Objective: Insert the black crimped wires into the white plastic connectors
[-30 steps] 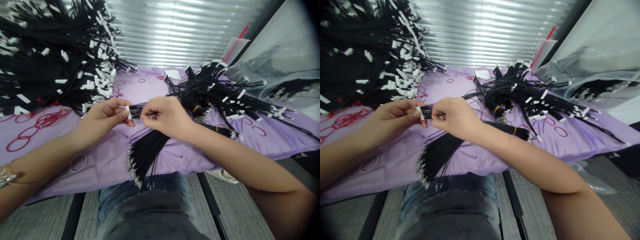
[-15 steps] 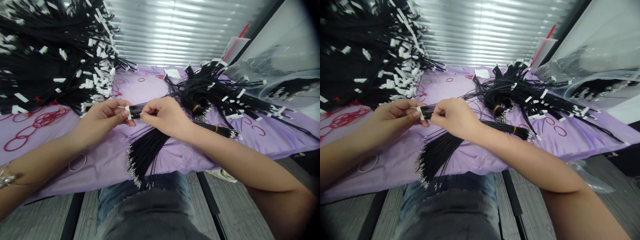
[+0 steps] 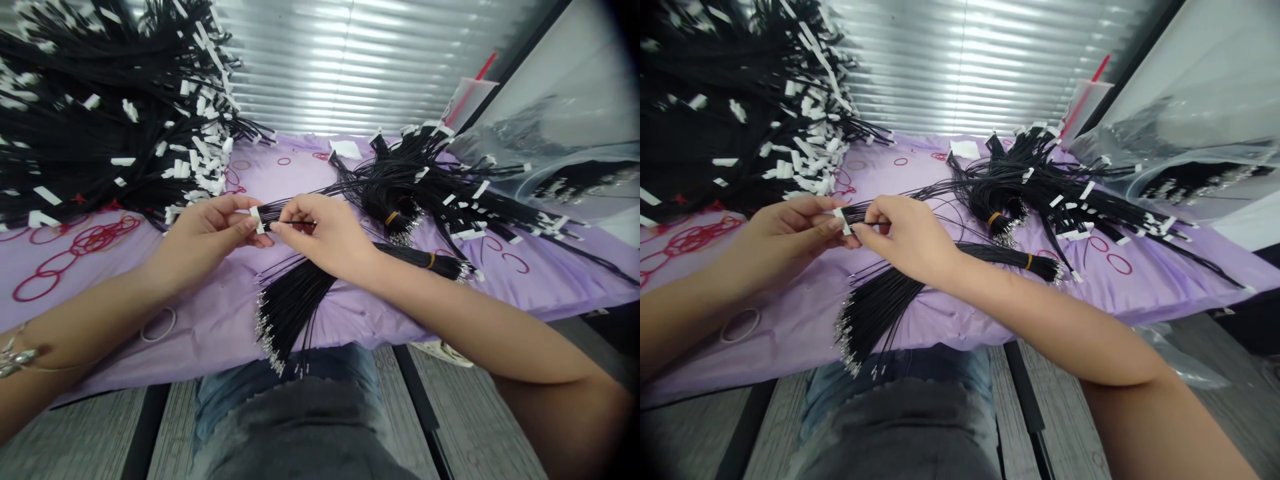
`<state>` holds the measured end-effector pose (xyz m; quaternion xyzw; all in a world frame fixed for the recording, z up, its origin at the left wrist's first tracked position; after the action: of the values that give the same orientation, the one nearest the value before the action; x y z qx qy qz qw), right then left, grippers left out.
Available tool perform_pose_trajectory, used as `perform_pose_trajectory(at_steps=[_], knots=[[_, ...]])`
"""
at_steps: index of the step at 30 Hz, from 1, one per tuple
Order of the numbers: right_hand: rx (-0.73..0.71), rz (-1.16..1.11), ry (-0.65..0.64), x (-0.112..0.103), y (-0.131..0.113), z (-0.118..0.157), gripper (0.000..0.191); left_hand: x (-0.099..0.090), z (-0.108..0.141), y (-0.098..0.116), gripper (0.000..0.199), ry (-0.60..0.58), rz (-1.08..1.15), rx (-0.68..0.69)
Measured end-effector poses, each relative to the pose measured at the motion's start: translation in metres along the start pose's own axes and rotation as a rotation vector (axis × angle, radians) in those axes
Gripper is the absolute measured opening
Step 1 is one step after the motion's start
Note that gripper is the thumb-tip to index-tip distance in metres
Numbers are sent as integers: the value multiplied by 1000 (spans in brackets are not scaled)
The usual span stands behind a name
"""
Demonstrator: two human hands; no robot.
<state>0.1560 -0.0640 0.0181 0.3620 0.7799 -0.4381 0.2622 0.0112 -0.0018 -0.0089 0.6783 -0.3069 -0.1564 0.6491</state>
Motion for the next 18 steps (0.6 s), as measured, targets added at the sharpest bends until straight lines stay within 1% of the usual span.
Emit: perform_pose_trajectory(at_steps=[4, 7, 9, 14, 18], knots=[[22, -45, -30, 2, 3, -2, 16, 1, 1, 1, 23, -8, -85, -4], [20, -44, -17, 2, 5, -3, 14, 3, 1, 2, 19, -21, -79, 6], [-15, -9, 9, 2, 4, -2, 13, 3, 1, 2, 19, -28, -62, 6], [-155, 71, 74, 0, 0, -1, 11, 2, 0, 0, 22, -25, 4, -9], [-185, 132, 87, 2, 1, -2, 10, 2, 0, -2, 21, 8, 59, -35]])
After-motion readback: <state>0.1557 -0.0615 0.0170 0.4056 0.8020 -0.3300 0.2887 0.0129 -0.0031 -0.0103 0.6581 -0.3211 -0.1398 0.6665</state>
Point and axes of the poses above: each hand's wrist, its own z-axis away from the middle knuckle, its own x-axis out of the palm, y = z × x, the point moved 5 cm from there along -z, towards the middle knuckle, and after that the axes turned 11 degrees about z, right-handed, at the moved point
